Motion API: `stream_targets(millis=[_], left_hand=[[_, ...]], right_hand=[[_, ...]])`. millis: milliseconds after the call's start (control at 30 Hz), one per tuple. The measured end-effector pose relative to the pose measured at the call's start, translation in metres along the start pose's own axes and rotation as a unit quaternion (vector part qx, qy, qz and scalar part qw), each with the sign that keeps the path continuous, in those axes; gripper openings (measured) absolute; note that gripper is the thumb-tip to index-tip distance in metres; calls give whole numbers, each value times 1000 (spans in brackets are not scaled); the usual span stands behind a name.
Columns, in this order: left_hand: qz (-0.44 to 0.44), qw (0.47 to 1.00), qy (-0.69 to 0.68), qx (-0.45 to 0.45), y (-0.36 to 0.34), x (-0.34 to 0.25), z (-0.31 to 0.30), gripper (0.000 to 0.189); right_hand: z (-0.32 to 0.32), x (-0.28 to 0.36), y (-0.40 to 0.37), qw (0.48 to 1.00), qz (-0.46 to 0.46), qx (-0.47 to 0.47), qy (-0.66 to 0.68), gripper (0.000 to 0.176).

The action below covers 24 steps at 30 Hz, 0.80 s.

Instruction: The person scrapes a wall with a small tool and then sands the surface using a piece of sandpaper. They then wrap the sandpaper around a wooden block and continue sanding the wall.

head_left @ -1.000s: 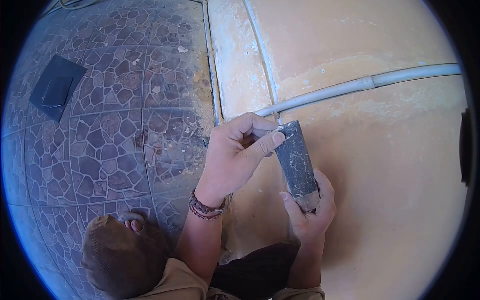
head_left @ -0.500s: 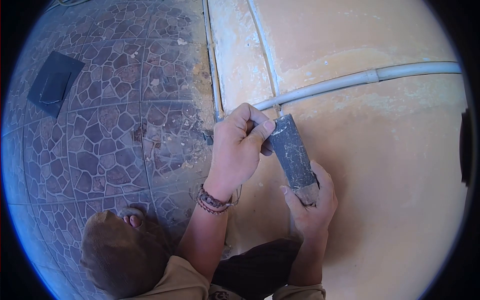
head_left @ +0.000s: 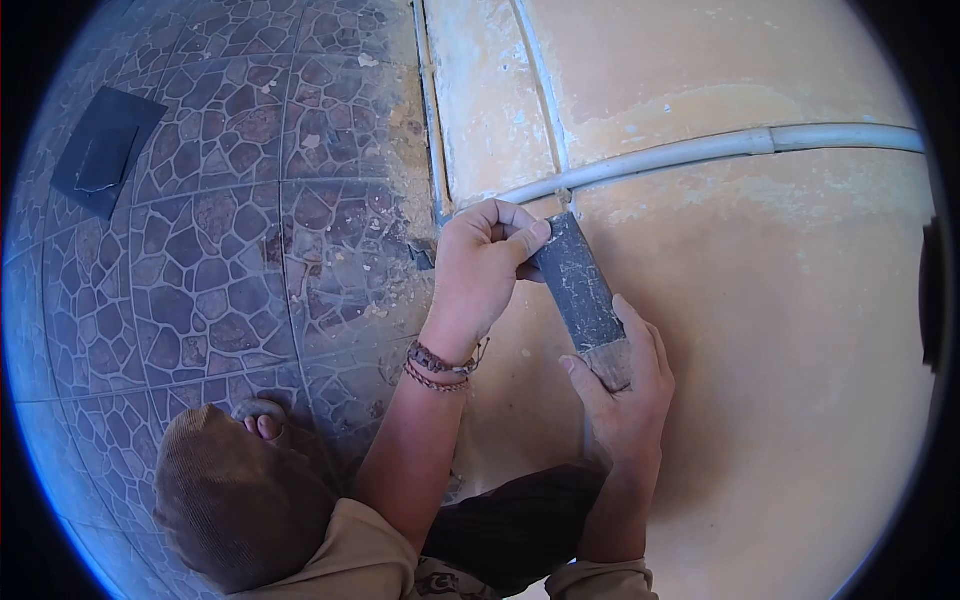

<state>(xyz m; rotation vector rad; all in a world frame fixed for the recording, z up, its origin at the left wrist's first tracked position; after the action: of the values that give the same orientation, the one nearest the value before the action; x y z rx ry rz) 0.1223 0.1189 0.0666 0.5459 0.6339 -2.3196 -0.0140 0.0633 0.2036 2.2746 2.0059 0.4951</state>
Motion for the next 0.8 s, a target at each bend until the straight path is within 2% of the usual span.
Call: stream_targets(millis=[233,333,433,567,633,667,767,800], left_hand=[[-40,996,-76,-3,1,7,-5,9],[-40,992,-117,22,4,12,-7,10],[-18,981,-170,91,2,10,-3,14],[-40,969,-201,137,1,20,12,26],[-58,962,-224,148,4,32,23,32],[-75,971,-201,107,4,41,24,35],[-90,956,-276,29,11,67,22,34],[-101,950,-296,16,12,78,20,33]], right_hand=[[1,2,1,1000,-9,6,13,64],[0,3,2,1000,-23,2,12,64],[1,4,2,999,-23,-2,22,63],[2,1,0,999,-25,-21,40,61],[8,-9,-3,998,0,-23,58,57],[11,-14,-5,997,13,-23,66,55],[29,-32,-10,979,105,-5,175,51],[39,-43,-15,963,165,13,211,47]])
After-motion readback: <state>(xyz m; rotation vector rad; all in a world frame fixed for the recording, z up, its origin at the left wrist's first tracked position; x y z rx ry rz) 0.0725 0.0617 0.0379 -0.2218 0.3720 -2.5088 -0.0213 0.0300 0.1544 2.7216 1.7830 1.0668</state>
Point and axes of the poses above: each hand's wrist, its own y-axis towards the middle knuckle, its own z-axis out of the palm, x = y × z, the point moved 7 cm from there along y, towards the middle knuckle, and after that the axes turned 11 degrees about -z, right-handed, at the moved point
